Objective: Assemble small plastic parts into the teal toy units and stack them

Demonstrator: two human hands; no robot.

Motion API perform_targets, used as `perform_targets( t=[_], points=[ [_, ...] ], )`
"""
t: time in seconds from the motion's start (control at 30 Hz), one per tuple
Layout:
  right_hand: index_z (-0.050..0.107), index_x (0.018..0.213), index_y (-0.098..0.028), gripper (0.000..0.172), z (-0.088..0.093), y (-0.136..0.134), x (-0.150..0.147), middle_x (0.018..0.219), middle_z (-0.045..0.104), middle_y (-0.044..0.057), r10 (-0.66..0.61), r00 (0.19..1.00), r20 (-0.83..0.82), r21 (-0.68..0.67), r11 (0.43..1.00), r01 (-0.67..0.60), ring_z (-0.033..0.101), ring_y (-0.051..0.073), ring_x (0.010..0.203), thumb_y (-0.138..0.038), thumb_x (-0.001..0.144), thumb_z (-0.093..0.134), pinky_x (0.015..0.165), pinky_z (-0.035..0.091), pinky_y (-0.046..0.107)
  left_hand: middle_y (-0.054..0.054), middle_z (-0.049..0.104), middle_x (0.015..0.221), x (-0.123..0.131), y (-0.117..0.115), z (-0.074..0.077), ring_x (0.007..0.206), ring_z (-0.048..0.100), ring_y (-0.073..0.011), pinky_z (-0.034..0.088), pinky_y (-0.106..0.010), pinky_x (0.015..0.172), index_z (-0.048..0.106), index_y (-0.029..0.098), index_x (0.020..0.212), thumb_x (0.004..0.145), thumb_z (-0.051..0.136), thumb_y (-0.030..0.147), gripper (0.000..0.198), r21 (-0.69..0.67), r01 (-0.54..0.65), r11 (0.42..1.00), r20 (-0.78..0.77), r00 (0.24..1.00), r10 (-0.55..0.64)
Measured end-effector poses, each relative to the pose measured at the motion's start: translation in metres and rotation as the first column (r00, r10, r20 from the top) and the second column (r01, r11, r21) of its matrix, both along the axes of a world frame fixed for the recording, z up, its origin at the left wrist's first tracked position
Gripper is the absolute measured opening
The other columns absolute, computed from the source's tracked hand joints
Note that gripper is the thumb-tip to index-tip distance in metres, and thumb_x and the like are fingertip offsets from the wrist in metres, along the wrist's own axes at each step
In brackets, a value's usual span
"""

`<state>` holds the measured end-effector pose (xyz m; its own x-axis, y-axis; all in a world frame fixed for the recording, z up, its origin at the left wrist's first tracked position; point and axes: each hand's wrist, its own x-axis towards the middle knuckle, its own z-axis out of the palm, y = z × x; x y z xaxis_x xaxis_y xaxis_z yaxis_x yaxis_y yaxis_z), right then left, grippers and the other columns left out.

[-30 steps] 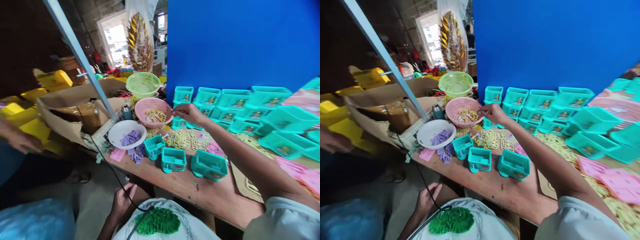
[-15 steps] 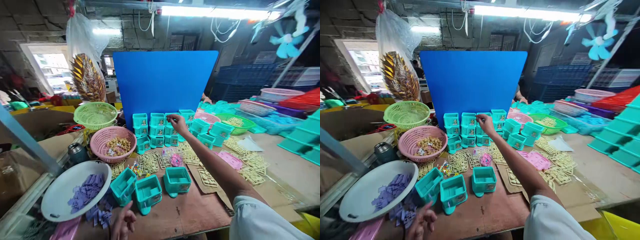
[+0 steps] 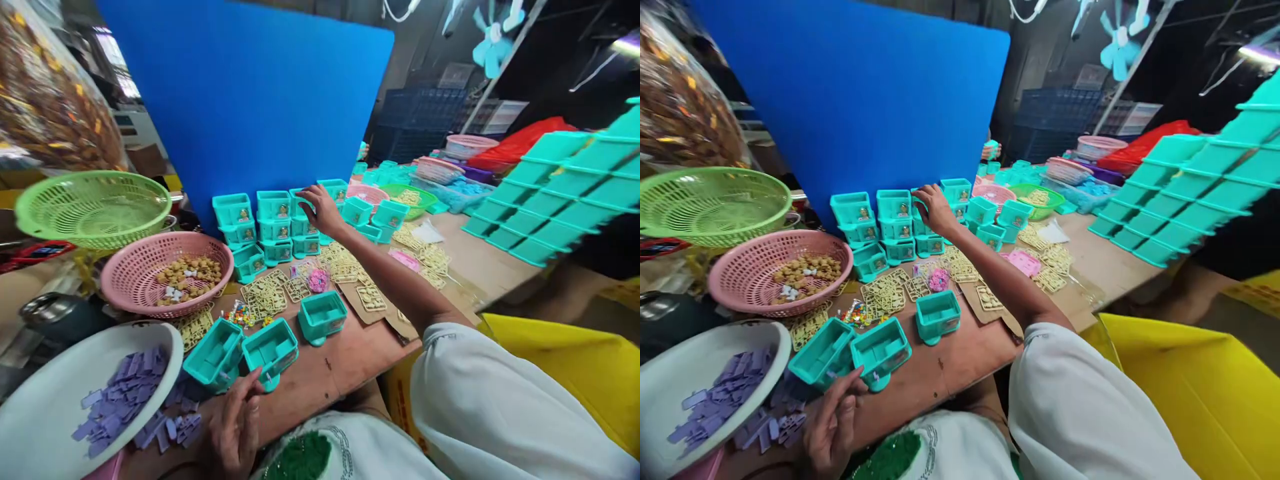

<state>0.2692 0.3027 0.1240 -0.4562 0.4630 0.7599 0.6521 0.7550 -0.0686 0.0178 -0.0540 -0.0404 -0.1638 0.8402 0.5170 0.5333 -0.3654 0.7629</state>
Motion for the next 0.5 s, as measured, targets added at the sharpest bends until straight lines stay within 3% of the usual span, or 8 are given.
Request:
perform_targets(
  t=[0.13, 0.27, 0.4, 0.5],
  points=[
    [0.069, 0.121, -0.02, 0.026, -0.018, -0.061, 0.054, 0.113, 0.07, 0.01, -0.037, 0.997, -0.062, -0.039, 0.999, 0.034, 0.061, 0.024, 0.105, -0.026, 0.105, 0.049, 0.095, 0.049, 0.043, -0.004, 0.075, 0.087, 0.009, 0.006, 0.001, 0.077, 0.072, -0.0163, 0.061, -0.026, 0.07, 0.071, 0.022, 0.117, 0.103, 0.049, 0.038, 0.031, 0.064, 0.093, 0.994, -0.022, 0.996, -0.092],
    [0.074, 0.117, -0.023, 0.025, -0.036, -0.116, 0.105, 0.102, 0.075, 0.008, -0.153, 0.975, -0.159, -0.108, 0.985, 0.137, 0.066, 0.022, 0.094, -0.029, 0.103, 0.054, 0.088, 0.052, 0.041, -0.003, 0.078, 0.09, 0.025, 0.021, 0.004, 0.077, 0.074, -0.0149, 0.06, -0.025, 0.074, 0.071, 0.022, 0.117, 0.103, 0.051, 0.033, 0.027, 0.197, 0.199, 0.96, -0.128, 0.976, -0.176],
    [0.079, 0.106, -0.023, 0.024, -0.056, -0.155, 0.148, 0.095, 0.078, 0.008, -0.28, 0.907, -0.315, -0.227, 0.95, 0.215, 0.071, 0.022, 0.087, -0.035, 0.101, 0.058, 0.079, 0.055, 0.036, -0.003, 0.08, 0.091, 0.032, 0.038, 0.008, 0.076, 0.075, -0.0135, 0.059, -0.023, 0.077, 0.07, 0.019, 0.116, 0.101, 0.058, 0.022, 0.02, 0.347, 0.308, 0.886, -0.345, 0.92, -0.185],
    [0.08, 0.102, -0.023, 0.025, -0.07, -0.176, 0.172, 0.095, 0.08, 0.009, -0.365, 0.864, -0.348, -0.298, 0.916, 0.268, 0.073, 0.022, 0.086, -0.036, 0.1, 0.059, 0.077, 0.055, 0.034, -0.003, 0.081, 0.093, 0.024, 0.049, 0.004, 0.078, 0.076, -0.0153, 0.059, -0.023, 0.076, 0.07, 0.021, 0.122, 0.093, 0.067, 0.015, 0.029, 0.431, 0.382, 0.817, -0.515, 0.848, -0.125]
  ],
)
